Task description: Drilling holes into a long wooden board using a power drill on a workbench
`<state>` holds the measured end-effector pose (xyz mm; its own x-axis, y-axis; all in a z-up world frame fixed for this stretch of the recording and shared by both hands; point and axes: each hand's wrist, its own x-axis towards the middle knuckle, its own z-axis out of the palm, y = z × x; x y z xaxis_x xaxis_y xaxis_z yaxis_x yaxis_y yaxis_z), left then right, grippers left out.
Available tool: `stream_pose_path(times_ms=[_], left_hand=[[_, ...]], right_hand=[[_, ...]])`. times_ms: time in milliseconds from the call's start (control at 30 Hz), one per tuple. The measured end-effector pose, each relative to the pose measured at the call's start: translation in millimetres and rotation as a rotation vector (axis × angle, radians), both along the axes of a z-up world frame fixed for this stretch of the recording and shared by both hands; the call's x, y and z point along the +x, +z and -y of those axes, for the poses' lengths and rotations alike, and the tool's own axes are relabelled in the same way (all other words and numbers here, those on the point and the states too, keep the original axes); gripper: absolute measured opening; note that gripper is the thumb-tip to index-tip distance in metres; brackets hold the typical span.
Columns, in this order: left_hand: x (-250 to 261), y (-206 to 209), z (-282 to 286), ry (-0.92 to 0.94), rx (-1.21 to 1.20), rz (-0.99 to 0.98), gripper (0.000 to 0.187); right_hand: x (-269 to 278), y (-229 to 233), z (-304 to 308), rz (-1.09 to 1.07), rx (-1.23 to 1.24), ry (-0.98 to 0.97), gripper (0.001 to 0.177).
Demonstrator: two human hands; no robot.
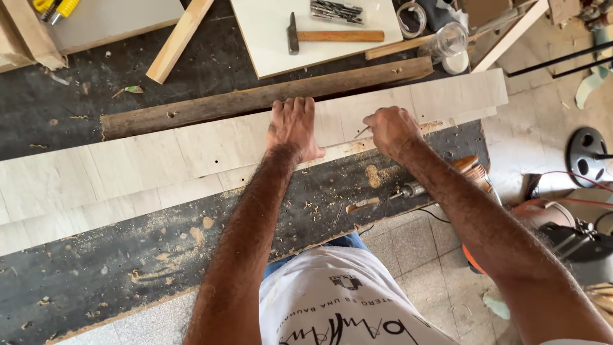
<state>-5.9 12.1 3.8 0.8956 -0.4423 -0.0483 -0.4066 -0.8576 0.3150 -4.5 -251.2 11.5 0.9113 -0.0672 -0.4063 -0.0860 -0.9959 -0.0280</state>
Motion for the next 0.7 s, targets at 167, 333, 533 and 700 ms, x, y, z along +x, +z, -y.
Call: stream_pose_path(times_ms=[167,333,533,700], left_hand=[[-2,9,-2,-0.002,0.031,-0.017,0.115],[-2,14,-1,0.001,0.042,-0.05,0.112],[0,24,-2,0.014,0.061,-0.087,0.109],[-1,34,-2,-0.004,0.093,-0.126,0.109]], right_hand=[[9,25,-17,-0.122,-0.093,-0.029,0.024],[8,46,-25,-0.201,-0.16,0.01,0.035],[7,63,-27,-0.247,-0.24,0.264,0.036],[4,71,-35,-0.241,-0.19,0.303,0.037]])
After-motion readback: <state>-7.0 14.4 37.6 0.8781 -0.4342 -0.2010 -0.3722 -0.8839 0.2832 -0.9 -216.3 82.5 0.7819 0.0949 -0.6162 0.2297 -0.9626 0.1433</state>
